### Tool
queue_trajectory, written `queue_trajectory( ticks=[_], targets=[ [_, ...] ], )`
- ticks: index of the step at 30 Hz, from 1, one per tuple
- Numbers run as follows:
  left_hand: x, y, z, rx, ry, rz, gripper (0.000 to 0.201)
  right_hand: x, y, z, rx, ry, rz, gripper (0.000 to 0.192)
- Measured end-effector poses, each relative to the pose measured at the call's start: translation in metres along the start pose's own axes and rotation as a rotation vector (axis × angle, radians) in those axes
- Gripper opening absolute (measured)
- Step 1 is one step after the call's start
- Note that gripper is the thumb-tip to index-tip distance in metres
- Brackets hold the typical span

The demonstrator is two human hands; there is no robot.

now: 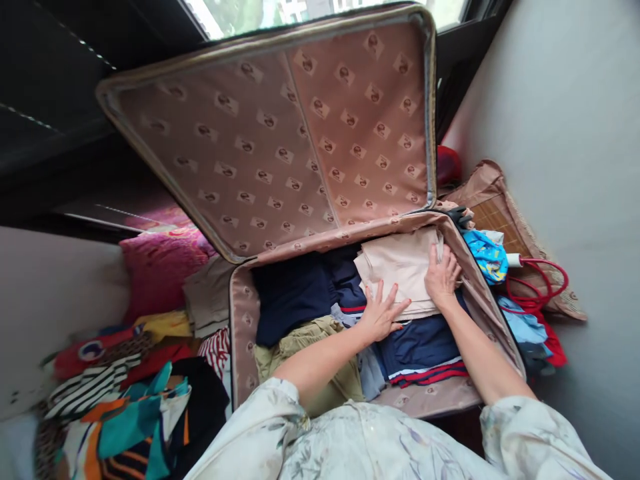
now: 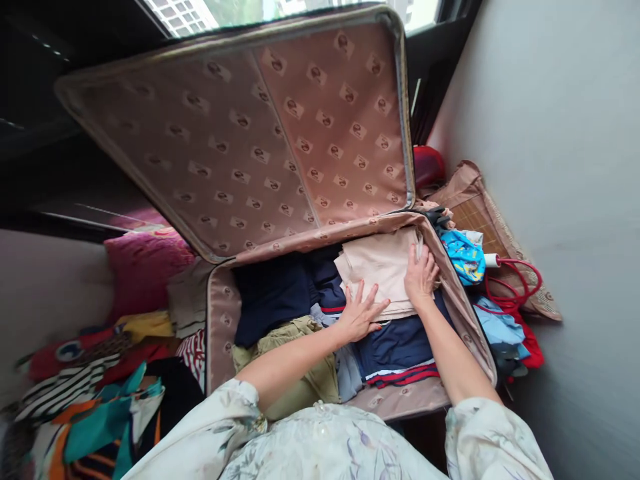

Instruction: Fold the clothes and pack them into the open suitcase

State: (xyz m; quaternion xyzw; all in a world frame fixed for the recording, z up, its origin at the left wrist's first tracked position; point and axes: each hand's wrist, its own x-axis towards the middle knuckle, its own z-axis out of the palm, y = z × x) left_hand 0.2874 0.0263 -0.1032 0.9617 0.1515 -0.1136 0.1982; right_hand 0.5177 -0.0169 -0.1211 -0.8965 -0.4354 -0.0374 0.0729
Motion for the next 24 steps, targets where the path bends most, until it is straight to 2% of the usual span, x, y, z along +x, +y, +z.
queue_trajectory(
  ticks=[2, 5, 7, 10, 12, 14, 16, 18, 21, 24],
  targets=[
    [-0.014, 0.006, -0.003, -0.017, 0.021, 0.020, 0.085, -0.015, -0.015, -0.011, 0.038, 0.044, -0.048, 0.064],
    [-0.052, 0.020, -0.007, -0.064, 0.046, -0.004, 0.084, -0.048, -0.027, -0.014, 0.128, 0.000, -0.173, 0.068],
    [-0.083, 0.027, -0.012, -0.107, 0.060, -0.075, 0.083, -0.070, -0.026, -0.005, 0.177, -0.041, -0.203, 0.066],
    [-0.131, 0.027, -0.028, -0.158, 0.125, -0.223, 0.077, -0.091, -0.019, 0.014, 0.219, -0.015, -0.151, 0.068],
    [-0.165, 0.015, -0.044, -0.184, 0.241, -0.321, 0.067, -0.095, -0.014, 0.024, 0.246, -0.003, -0.161, 0.074],
    [-0.202, -0.003, -0.062, -0.212, 0.425, -0.431, 0.054, -0.094, -0.012, 0.028, 0.268, 0.017, -0.176, 0.077],
    [-0.240, -0.025, -0.078, -0.234, 0.627, -0.550, 0.043, -0.090, -0.014, 0.027, 0.269, 0.033, -0.178, 0.073],
    [-0.279, -0.046, -0.090, -0.232, 0.775, -0.666, 0.038, -0.088, -0.021, 0.021, 0.231, 0.022, -0.157, 0.068],
    [-0.324, -0.070, -0.092, -0.204, 0.812, -0.760, 0.037, -0.102, -0.039, -0.002, 0.130, -0.035, -0.073, 0.061],
    [-0.342, -0.081, -0.073, -0.202, 0.701, -0.729, 0.039, -0.138, -0.061, -0.032, 0.046, -0.180, -0.093, 0.054]
  ],
)
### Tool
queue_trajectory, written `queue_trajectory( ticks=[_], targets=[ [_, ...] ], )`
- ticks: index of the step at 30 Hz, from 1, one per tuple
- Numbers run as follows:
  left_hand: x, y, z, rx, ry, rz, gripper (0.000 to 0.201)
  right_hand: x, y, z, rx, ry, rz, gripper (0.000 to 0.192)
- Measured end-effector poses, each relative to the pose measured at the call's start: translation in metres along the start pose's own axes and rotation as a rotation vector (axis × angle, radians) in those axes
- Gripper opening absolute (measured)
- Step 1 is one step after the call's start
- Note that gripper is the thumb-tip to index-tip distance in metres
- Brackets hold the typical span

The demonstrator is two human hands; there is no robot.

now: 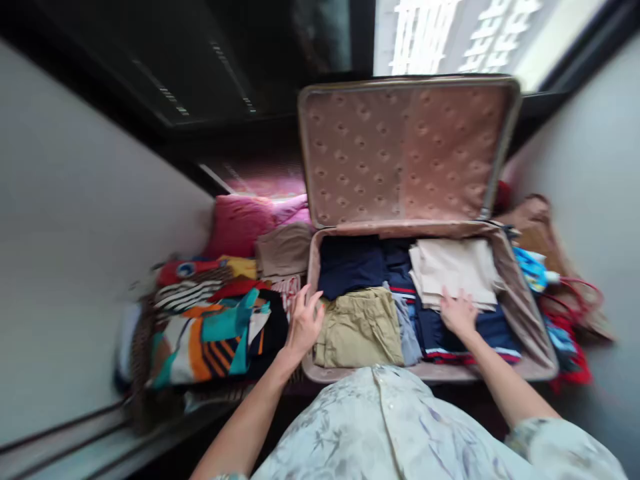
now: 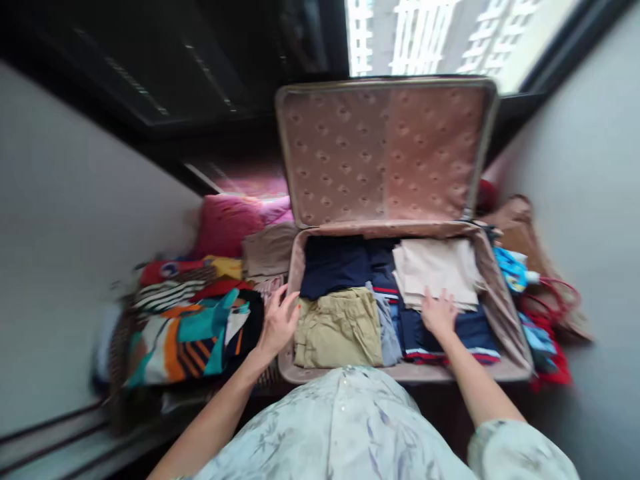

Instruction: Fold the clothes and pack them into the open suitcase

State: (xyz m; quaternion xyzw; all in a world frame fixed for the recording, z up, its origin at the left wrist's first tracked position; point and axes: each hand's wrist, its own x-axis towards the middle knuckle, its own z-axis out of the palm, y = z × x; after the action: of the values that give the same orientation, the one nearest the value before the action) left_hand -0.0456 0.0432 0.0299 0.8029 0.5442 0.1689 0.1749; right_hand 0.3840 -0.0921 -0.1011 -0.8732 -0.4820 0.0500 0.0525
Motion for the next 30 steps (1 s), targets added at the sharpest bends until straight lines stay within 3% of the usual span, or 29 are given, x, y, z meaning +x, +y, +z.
queue_trajectory(
  ticks=[3, 6, 8, 11, 13, 15, 20, 25, 30],
  targets=[
    [-0.014, -0.001, 0.027, 0.014, -0.184, 0.118, 0.039, -0.044, -0.025, -0.018, 0.034, -0.234, -0.007, 0.062],
    [-0.027, 0.022, 0.058, 0.050, -0.396, 0.312, 0.044, -0.076, -0.032, -0.036, 0.118, -0.311, 0.042, 0.061],
    [-0.028, 0.046, 0.073, 0.085, -0.504, 0.449, 0.055, -0.087, -0.019, -0.053, 0.155, -0.246, 0.046, 0.055],
    [-0.017, 0.084, 0.094, 0.129, -0.550, 0.583, 0.076, -0.088, 0.026, -0.084, 0.267, 0.000, 0.052, 0.047],
    [-0.003, 0.100, 0.112, 0.162, -0.536, 0.585, 0.083, -0.080, 0.068, -0.100, 0.290, 0.175, 0.134, 0.045],
    [0.011, 0.104, 0.135, 0.210, -0.563, 0.545, 0.084, -0.066, 0.112, -0.107, 0.265, 0.243, 0.213, 0.045],
    [0.020, 0.092, 0.183, 0.312, -0.710, 0.537, 0.082, -0.017, 0.204, -0.106, 0.238, 0.192, 0.330, 0.045],
    [0.012, 0.091, 0.199, 0.413, -0.717, 0.466, 0.079, 0.036, 0.253, -0.095, 0.101, 0.101, 0.204, 0.046],
    [0.022, 0.100, 0.199, 0.499, -0.820, 0.390, 0.076, 0.074, 0.272, -0.071, 0.118, 0.030, 0.100, 0.045]
  ],
)
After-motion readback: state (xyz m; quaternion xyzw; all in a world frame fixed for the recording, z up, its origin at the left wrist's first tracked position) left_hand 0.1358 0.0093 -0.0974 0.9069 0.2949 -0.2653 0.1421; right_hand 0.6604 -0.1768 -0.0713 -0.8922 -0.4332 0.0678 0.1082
